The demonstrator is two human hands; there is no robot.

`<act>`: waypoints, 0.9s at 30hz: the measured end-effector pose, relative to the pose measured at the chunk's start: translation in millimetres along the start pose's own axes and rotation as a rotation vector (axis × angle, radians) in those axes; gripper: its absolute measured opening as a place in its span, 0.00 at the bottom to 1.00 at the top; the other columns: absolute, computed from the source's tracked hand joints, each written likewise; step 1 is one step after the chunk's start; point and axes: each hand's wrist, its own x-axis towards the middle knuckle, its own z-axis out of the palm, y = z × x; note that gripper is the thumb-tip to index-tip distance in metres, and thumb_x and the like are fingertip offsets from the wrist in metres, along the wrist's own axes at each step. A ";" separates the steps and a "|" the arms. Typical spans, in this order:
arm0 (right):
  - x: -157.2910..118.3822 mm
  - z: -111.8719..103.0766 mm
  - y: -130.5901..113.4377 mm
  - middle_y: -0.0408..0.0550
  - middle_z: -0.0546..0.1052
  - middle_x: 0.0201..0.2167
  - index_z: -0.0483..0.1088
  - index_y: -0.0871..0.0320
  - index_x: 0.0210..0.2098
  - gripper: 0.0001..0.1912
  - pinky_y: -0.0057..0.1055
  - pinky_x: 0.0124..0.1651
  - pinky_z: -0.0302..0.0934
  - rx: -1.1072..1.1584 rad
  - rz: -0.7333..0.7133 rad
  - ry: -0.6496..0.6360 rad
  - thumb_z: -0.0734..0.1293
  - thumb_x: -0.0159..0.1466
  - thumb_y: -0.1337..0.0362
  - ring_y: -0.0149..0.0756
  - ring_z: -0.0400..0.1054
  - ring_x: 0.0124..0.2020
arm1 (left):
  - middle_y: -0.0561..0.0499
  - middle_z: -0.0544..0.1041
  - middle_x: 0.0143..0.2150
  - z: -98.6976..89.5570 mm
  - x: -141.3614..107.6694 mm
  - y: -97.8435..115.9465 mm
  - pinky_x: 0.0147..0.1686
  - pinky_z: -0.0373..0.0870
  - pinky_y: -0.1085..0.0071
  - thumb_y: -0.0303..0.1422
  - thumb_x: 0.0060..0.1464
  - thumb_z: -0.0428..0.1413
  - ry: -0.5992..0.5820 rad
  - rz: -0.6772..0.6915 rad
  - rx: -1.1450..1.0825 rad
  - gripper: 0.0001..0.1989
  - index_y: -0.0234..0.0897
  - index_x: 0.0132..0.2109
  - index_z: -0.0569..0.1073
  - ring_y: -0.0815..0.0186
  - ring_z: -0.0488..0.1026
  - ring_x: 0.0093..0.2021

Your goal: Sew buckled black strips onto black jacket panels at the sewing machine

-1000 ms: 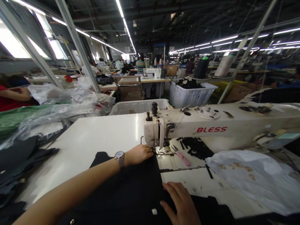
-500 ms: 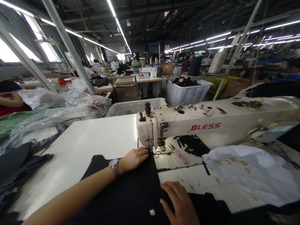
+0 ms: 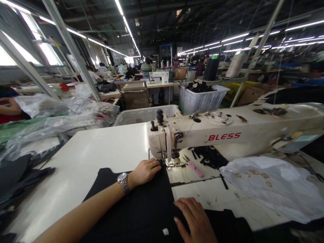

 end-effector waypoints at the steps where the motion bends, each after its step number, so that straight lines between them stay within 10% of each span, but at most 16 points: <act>1: 0.4 -0.2 0.1 0.45 0.73 0.32 0.65 0.57 0.38 0.09 0.30 0.34 0.61 0.004 -0.003 0.008 0.58 0.58 0.66 0.34 0.66 0.32 | 0.46 0.70 0.34 -0.5 0.4 -1.0 0.29 0.68 0.72 0.26 0.57 0.42 -0.005 0.010 0.004 0.11 0.31 0.36 0.69 0.66 0.65 0.31; 27: 1.4 1.8 1.8 0.45 0.74 0.30 0.64 0.57 0.39 0.10 0.31 0.33 0.61 -0.096 -0.086 0.006 0.58 0.58 0.65 0.35 0.68 0.30 | 0.45 0.73 0.31 3.6 10.7 -17.2 0.24 0.68 0.73 0.23 0.58 0.41 0.089 0.242 0.109 0.12 0.26 0.38 0.68 0.68 0.68 0.26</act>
